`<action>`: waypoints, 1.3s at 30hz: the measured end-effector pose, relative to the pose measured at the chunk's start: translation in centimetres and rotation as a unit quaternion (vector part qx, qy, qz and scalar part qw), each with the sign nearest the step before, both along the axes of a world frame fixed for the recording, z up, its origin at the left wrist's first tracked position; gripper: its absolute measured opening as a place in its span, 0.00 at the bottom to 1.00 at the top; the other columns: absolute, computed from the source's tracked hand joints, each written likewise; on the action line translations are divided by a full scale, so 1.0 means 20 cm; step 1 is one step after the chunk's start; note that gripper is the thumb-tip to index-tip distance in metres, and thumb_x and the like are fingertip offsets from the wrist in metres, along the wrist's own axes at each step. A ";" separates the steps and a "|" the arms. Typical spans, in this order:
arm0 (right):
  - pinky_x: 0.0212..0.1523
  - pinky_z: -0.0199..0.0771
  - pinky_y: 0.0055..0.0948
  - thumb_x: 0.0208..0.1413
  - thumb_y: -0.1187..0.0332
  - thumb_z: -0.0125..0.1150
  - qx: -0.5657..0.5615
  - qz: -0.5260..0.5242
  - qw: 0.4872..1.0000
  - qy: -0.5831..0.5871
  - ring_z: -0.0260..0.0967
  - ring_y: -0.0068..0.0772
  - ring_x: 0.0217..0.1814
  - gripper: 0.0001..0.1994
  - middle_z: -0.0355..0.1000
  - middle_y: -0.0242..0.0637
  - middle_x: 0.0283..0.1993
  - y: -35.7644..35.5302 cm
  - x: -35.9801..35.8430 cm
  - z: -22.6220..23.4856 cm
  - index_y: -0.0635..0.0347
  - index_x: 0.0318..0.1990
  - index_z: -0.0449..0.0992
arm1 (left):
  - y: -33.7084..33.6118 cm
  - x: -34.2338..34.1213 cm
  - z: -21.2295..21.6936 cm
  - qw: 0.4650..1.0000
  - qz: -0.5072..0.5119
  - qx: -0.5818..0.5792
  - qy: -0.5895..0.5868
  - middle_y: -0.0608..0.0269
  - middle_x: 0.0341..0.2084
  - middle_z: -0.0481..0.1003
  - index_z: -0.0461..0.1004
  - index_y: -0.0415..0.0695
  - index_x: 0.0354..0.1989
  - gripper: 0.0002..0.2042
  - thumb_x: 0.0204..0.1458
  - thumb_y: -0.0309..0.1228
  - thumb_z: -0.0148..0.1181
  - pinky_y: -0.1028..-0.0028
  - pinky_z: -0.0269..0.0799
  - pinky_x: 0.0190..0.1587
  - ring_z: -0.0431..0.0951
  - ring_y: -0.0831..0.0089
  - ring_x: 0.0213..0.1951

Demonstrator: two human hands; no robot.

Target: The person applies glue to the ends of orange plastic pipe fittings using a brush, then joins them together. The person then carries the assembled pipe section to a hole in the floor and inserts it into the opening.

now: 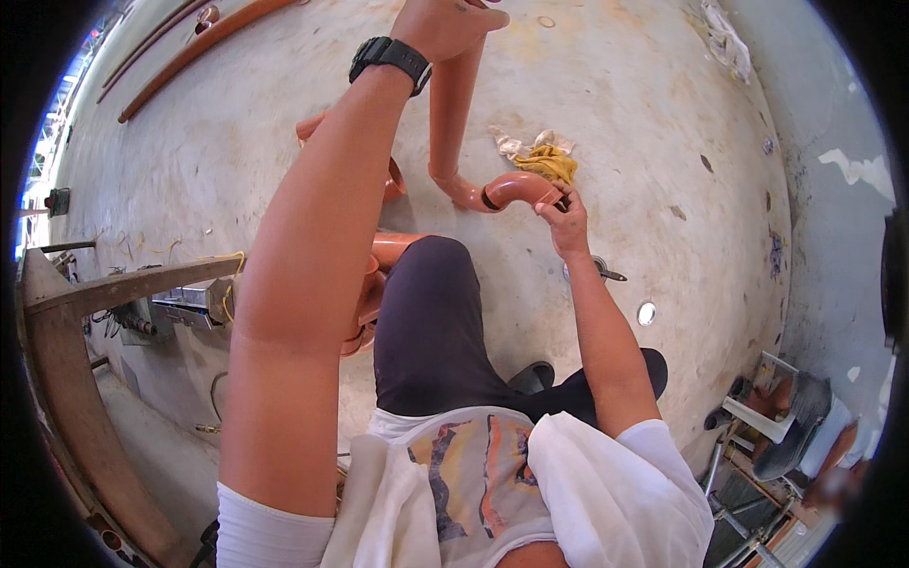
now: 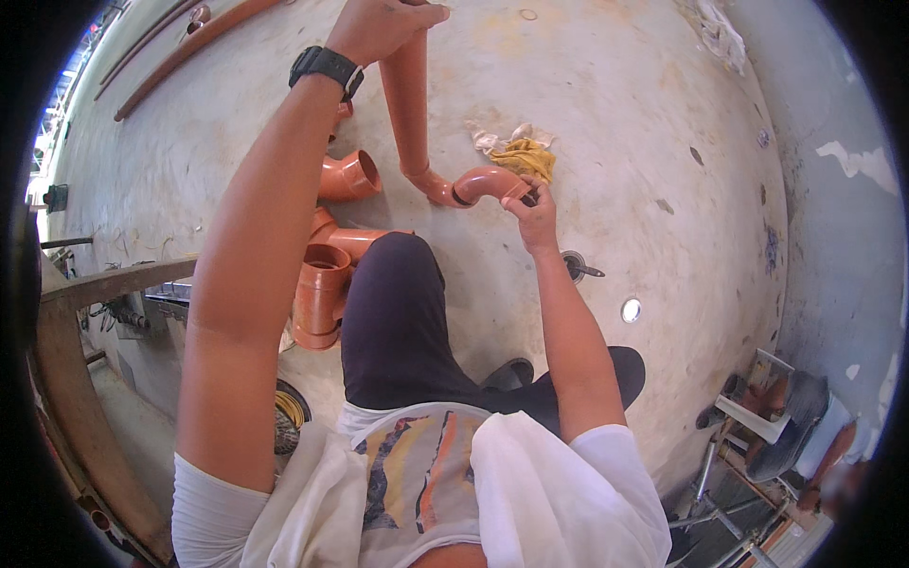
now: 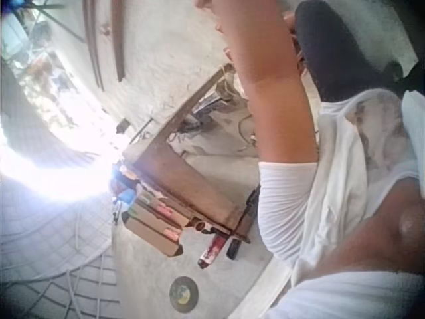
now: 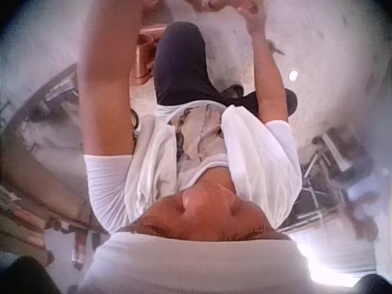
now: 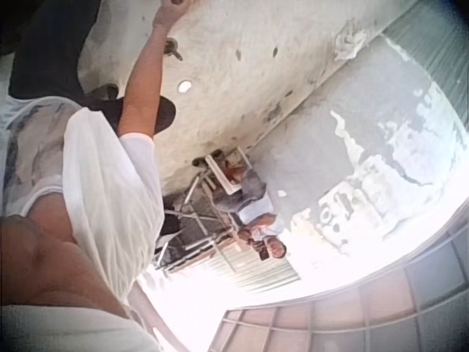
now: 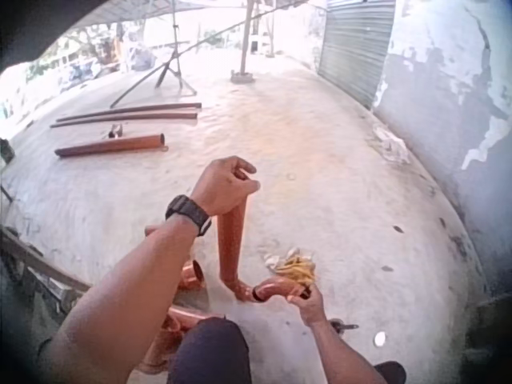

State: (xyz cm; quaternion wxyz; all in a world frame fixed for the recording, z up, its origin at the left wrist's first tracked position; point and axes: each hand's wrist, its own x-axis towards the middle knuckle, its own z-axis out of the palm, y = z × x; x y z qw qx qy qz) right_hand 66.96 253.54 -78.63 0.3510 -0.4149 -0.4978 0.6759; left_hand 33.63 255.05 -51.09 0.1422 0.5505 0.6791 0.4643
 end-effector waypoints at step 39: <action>0.37 0.77 0.48 0.51 0.52 0.70 0.401 0.371 0.670 -0.502 0.77 0.52 0.38 0.24 0.76 0.48 0.39 -0.10 -0.29 0.14 0.60 0.44 0.70 | -0.71 0.34 0.09 0.978 0.008 0.011 -0.209 0.64 0.30 0.82 0.75 0.39 0.41 0.11 0.52 0.21 0.69 0.80 0.78 0.36 0.84 0.81 0.32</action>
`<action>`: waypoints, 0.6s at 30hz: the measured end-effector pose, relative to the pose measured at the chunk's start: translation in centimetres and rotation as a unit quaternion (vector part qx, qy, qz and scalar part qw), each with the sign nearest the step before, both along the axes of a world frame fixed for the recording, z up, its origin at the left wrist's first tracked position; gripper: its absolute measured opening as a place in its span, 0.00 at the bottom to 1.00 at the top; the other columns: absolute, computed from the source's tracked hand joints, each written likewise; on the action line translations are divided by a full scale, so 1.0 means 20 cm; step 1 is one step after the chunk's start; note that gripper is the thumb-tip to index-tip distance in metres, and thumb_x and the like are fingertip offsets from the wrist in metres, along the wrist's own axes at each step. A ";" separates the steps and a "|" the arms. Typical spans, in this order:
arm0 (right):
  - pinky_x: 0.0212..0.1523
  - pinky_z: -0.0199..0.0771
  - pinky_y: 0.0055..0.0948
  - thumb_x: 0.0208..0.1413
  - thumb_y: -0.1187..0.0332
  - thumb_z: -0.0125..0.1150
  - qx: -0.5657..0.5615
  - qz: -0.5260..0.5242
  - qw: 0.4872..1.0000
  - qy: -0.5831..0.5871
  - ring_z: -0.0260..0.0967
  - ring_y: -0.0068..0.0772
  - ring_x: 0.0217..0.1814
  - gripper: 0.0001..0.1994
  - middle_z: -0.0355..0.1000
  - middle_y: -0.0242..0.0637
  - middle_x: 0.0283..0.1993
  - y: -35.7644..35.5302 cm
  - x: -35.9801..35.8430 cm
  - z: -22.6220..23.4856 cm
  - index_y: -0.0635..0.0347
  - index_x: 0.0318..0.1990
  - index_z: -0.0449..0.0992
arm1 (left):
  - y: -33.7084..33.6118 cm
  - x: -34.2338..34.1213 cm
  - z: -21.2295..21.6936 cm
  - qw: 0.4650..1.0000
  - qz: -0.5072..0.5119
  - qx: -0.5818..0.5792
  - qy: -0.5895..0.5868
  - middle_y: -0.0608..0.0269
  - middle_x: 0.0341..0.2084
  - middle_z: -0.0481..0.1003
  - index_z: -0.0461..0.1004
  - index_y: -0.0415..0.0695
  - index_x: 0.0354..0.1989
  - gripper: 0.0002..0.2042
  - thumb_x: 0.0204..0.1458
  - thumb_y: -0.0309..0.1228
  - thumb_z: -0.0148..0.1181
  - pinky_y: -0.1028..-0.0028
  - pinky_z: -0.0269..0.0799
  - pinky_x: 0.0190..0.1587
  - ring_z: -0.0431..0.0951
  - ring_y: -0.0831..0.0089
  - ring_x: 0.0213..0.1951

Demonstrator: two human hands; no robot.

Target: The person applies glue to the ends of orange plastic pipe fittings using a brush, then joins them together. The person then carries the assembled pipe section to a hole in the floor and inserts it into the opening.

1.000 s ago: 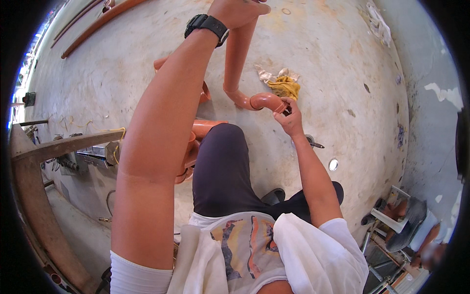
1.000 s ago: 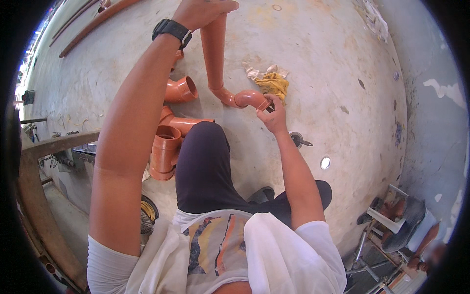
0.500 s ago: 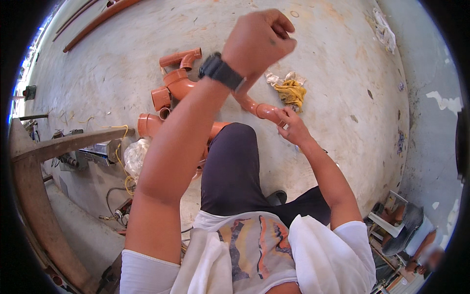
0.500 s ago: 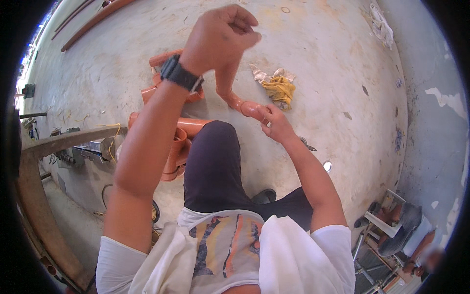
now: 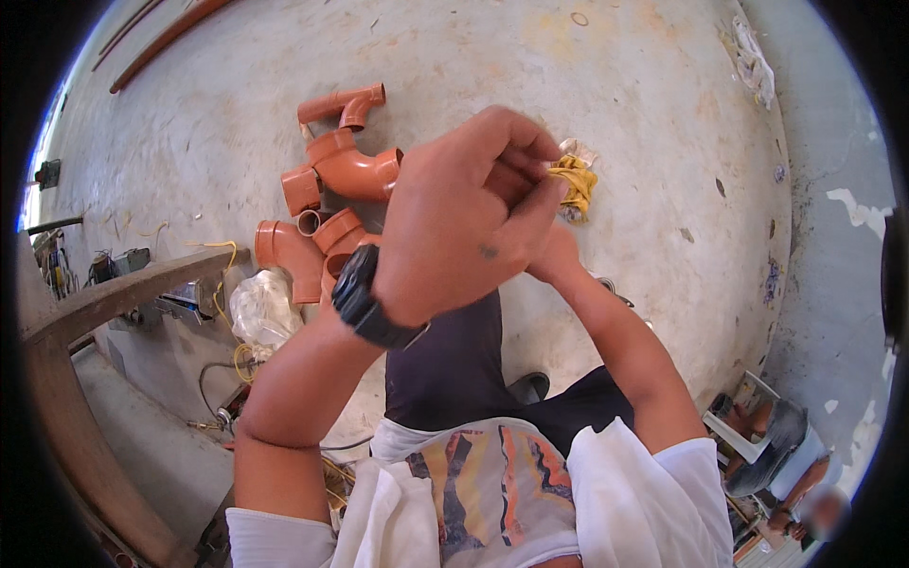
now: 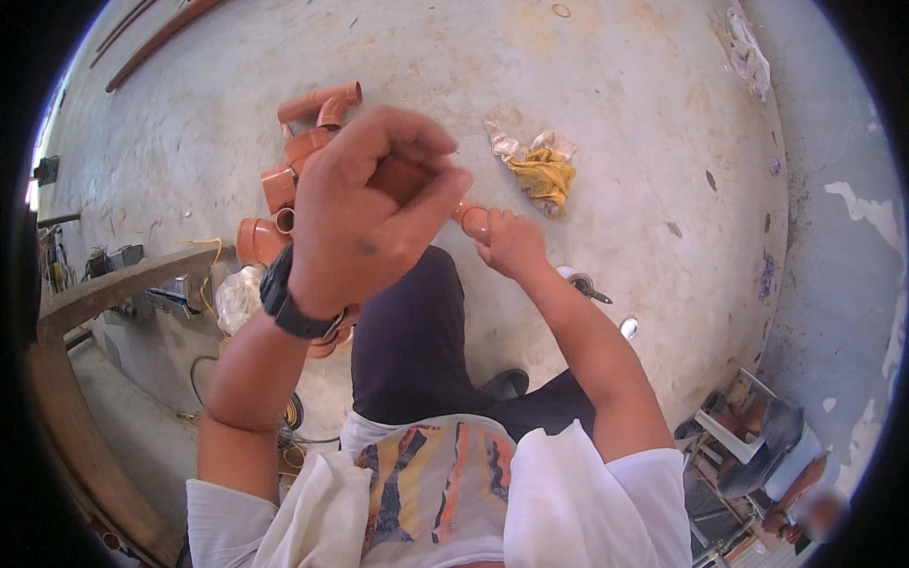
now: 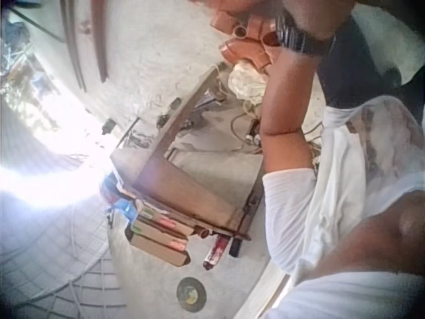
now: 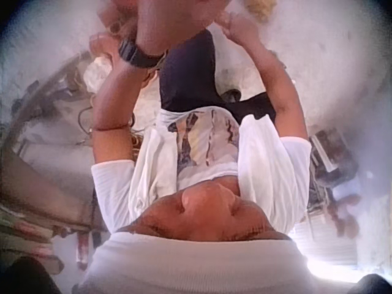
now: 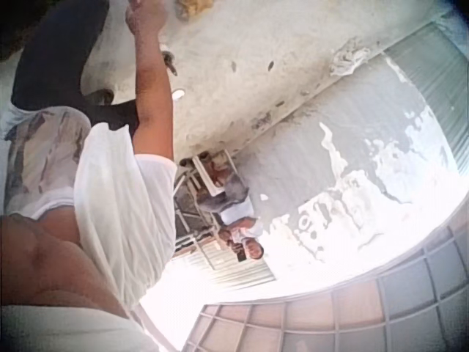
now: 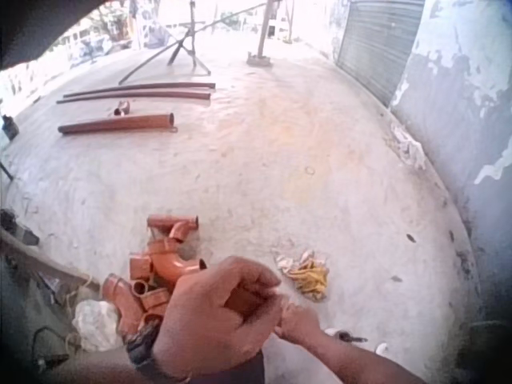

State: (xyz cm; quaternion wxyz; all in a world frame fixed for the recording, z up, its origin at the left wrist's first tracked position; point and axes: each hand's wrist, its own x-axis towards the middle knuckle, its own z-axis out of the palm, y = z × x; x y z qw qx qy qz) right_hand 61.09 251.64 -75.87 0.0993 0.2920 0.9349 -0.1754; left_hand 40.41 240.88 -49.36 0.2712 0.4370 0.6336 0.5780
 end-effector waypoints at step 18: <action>0.38 0.79 0.46 0.52 0.54 0.68 -0.077 -0.139 0.986 0.053 0.79 0.49 0.39 0.22 0.77 0.46 0.38 -0.06 0.02 0.01 0.60 0.46 0.71 | 0.11 0.06 0.04 0.997 -0.038 -0.039 -0.061 0.63 0.34 0.79 0.67 0.39 0.47 0.19 0.51 0.10 0.64 0.81 0.76 0.42 0.81 0.82 0.36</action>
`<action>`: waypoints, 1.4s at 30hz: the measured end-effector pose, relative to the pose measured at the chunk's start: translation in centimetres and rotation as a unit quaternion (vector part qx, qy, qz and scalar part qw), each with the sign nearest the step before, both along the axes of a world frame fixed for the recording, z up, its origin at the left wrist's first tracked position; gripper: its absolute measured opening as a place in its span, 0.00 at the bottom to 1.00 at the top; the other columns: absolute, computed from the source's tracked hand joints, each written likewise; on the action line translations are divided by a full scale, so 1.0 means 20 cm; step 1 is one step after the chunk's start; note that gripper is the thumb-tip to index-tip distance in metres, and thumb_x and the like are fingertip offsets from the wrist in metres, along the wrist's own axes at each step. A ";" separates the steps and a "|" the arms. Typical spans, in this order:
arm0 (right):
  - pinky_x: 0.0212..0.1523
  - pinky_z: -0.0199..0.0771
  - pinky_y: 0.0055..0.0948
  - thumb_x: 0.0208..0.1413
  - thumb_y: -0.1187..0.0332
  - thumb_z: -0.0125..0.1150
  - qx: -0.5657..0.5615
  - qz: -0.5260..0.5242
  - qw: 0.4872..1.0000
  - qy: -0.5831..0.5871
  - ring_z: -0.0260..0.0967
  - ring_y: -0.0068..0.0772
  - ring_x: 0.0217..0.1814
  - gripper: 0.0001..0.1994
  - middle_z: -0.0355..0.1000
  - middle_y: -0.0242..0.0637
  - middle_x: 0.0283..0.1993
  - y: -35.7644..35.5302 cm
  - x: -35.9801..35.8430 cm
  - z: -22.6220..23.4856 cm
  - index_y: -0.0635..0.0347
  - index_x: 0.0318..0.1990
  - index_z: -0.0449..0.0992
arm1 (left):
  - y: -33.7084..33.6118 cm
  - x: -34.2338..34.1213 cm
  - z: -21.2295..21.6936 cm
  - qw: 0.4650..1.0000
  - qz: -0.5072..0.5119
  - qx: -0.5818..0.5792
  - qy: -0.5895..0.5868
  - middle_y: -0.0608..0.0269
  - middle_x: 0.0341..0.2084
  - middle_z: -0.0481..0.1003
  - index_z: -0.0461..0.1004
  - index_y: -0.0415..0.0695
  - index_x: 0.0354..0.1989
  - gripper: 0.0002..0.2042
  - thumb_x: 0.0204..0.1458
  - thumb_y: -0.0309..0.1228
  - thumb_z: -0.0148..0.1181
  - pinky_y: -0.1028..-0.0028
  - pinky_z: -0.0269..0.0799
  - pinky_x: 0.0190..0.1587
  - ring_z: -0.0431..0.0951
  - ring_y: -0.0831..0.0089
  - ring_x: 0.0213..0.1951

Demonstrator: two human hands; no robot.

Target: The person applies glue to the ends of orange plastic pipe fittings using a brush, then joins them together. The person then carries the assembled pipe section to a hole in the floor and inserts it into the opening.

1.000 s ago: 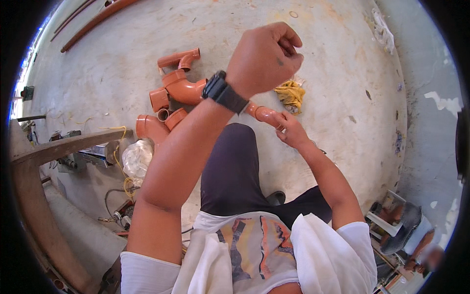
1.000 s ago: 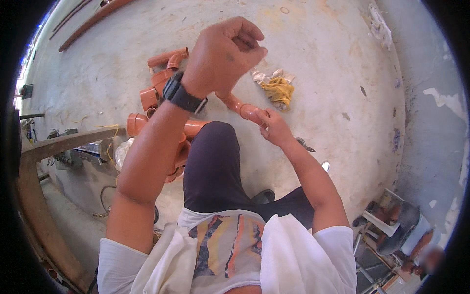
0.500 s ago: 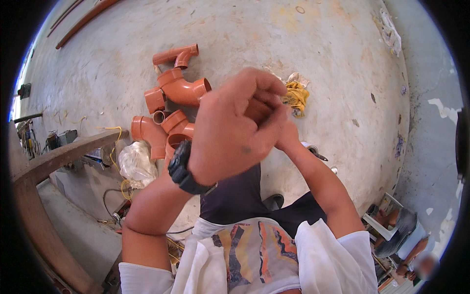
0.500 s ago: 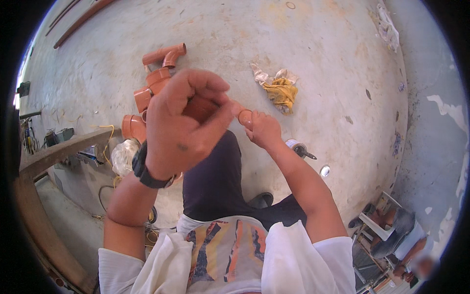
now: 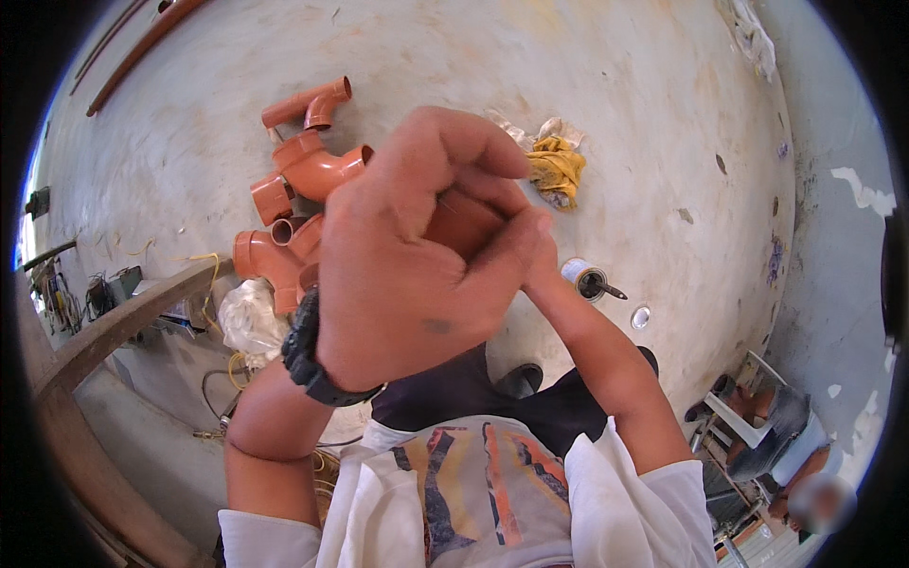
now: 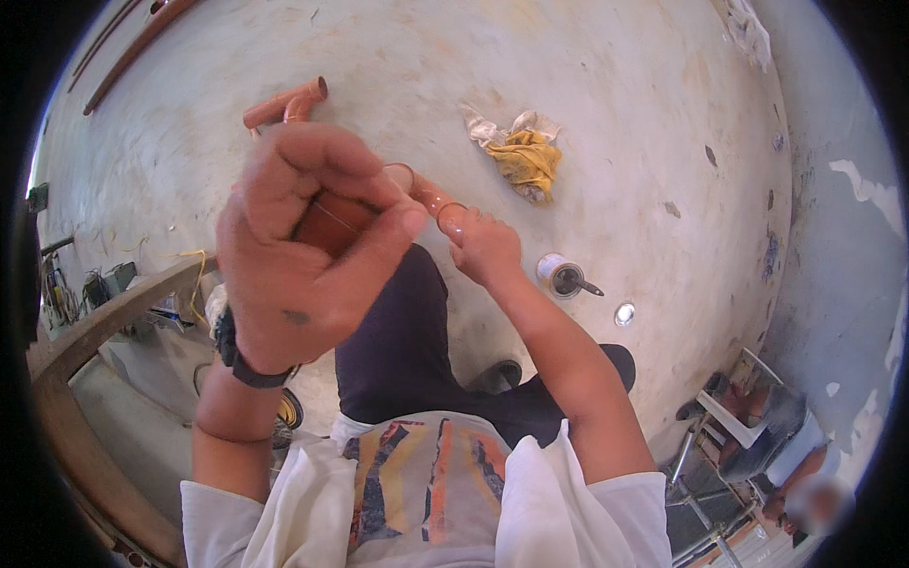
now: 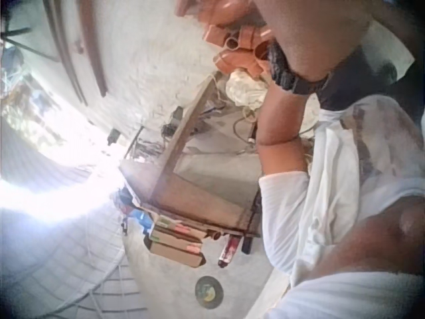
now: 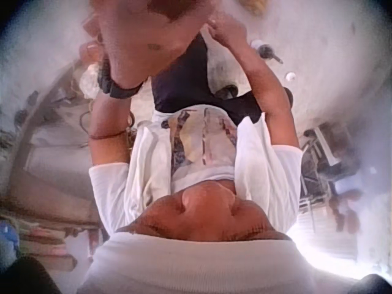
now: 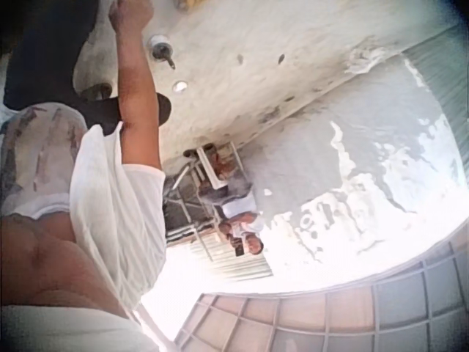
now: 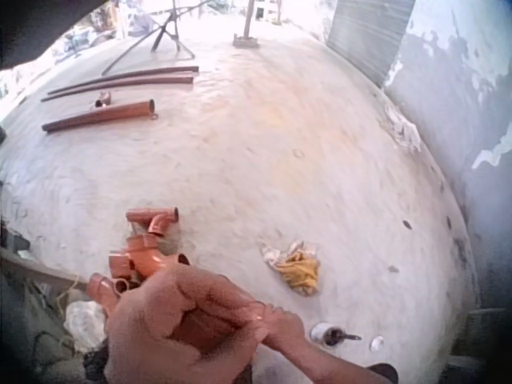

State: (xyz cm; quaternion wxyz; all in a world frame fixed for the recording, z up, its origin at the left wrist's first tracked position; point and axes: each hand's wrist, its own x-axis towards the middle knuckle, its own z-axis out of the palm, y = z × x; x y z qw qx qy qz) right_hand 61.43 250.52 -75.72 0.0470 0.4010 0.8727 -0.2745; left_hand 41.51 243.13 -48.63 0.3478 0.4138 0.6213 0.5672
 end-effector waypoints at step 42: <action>0.44 0.80 0.47 0.56 0.51 0.66 -0.017 -0.055 0.989 -0.138 0.80 0.52 0.44 0.27 0.78 0.49 0.44 -0.14 -0.10 0.04 0.65 0.52 0.69 | 0.12 -0.06 -0.03 0.994 -0.087 0.031 0.063 0.66 0.30 0.79 0.72 0.38 0.40 0.10 0.53 0.15 0.66 0.75 0.75 0.48 0.76 0.85 0.30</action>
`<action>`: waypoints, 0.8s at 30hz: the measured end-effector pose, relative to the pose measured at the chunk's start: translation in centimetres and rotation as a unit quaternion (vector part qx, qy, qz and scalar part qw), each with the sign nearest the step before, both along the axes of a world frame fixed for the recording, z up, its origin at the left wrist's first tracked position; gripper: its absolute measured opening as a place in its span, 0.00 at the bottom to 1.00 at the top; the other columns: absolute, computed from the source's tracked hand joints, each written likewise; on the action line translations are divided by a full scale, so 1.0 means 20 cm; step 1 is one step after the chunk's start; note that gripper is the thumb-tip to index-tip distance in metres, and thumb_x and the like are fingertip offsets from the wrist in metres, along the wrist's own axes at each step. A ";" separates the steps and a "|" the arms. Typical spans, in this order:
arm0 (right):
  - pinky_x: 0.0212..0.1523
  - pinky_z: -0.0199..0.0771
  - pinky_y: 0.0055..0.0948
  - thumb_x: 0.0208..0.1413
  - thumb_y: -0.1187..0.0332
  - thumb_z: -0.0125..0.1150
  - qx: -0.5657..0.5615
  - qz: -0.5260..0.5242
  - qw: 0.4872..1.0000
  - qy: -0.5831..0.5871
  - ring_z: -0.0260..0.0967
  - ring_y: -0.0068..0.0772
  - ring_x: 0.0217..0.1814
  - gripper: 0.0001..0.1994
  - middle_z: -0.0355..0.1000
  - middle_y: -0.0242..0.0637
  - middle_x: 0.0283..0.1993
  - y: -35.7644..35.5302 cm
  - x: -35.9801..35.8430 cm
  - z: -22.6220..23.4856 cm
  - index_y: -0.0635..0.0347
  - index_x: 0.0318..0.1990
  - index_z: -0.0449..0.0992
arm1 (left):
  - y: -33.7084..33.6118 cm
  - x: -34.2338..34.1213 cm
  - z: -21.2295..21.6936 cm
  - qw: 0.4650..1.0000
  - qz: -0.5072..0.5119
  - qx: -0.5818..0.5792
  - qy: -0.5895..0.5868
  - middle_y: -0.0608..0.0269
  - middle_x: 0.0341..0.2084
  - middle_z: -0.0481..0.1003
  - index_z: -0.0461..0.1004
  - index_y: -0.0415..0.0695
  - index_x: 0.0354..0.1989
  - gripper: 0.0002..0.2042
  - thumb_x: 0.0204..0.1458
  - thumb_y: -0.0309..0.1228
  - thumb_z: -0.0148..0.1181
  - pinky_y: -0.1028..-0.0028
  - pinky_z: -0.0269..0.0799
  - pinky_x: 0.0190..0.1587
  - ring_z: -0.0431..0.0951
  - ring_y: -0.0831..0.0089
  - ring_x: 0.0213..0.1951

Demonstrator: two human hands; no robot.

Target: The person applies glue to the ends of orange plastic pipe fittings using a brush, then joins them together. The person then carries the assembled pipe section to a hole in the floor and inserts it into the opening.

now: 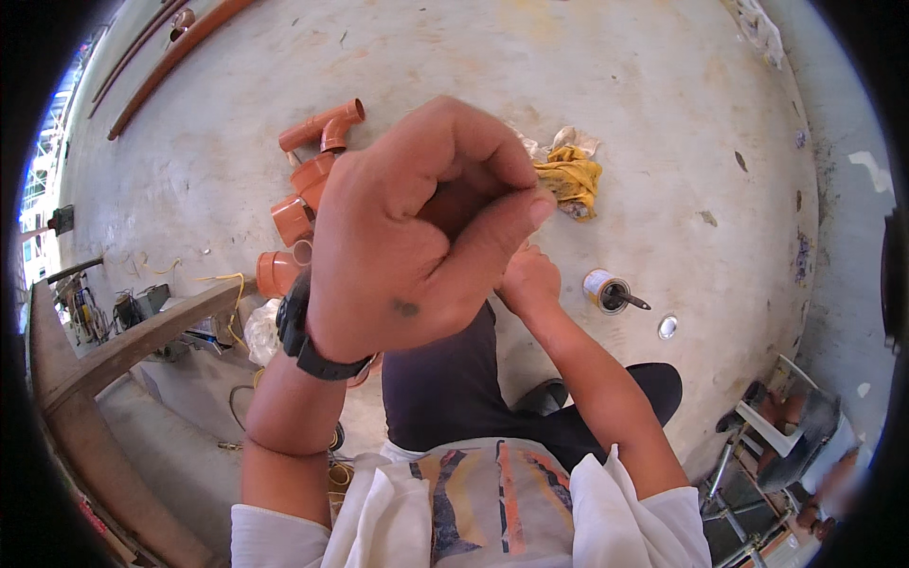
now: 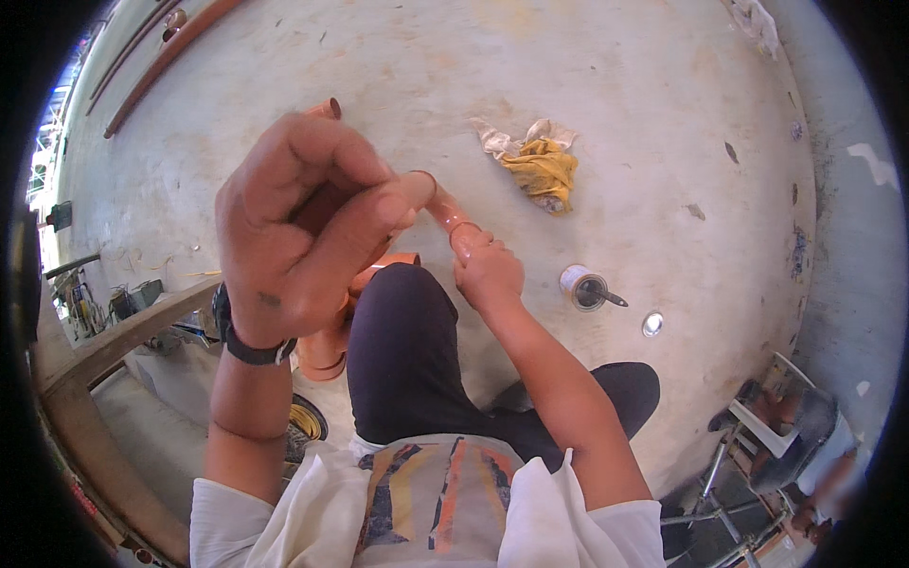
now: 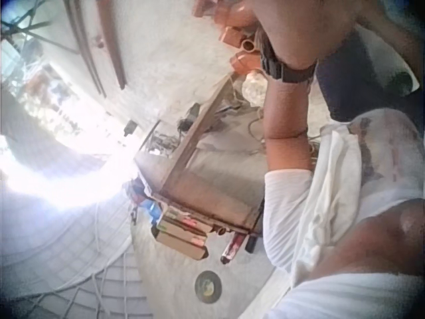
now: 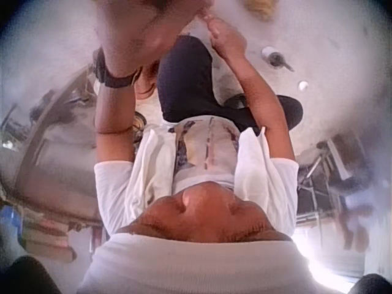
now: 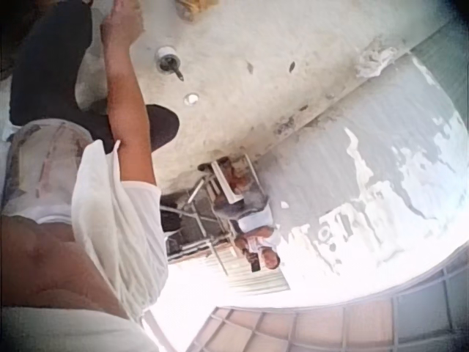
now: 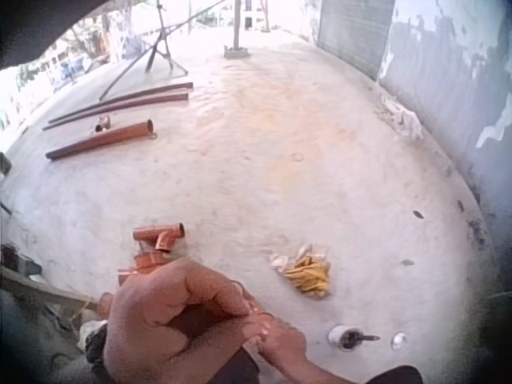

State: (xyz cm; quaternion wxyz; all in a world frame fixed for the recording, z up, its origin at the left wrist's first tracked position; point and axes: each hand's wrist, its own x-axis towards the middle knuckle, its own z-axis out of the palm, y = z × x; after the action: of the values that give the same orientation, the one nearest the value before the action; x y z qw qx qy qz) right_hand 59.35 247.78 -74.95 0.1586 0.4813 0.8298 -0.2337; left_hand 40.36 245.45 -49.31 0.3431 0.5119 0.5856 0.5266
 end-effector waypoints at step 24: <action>0.45 0.80 0.51 0.58 0.62 0.60 -0.031 -0.044 0.998 0.040 0.79 0.54 0.49 0.20 0.77 0.53 0.48 -0.02 -0.05 0.12 0.63 0.53 0.70 | 0.06 -0.07 -0.04 0.993 0.049 -0.016 -0.107 0.66 0.31 0.78 0.76 0.34 0.42 0.08 0.55 0.20 0.66 0.83 0.76 0.35 0.78 0.85 0.32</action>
State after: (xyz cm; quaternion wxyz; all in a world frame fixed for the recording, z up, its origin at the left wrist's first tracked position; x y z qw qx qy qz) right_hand 58.41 247.32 -72.46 0.1297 0.5021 0.8060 -0.2854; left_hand 39.06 246.66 -50.13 0.3858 0.4179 0.5787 0.5846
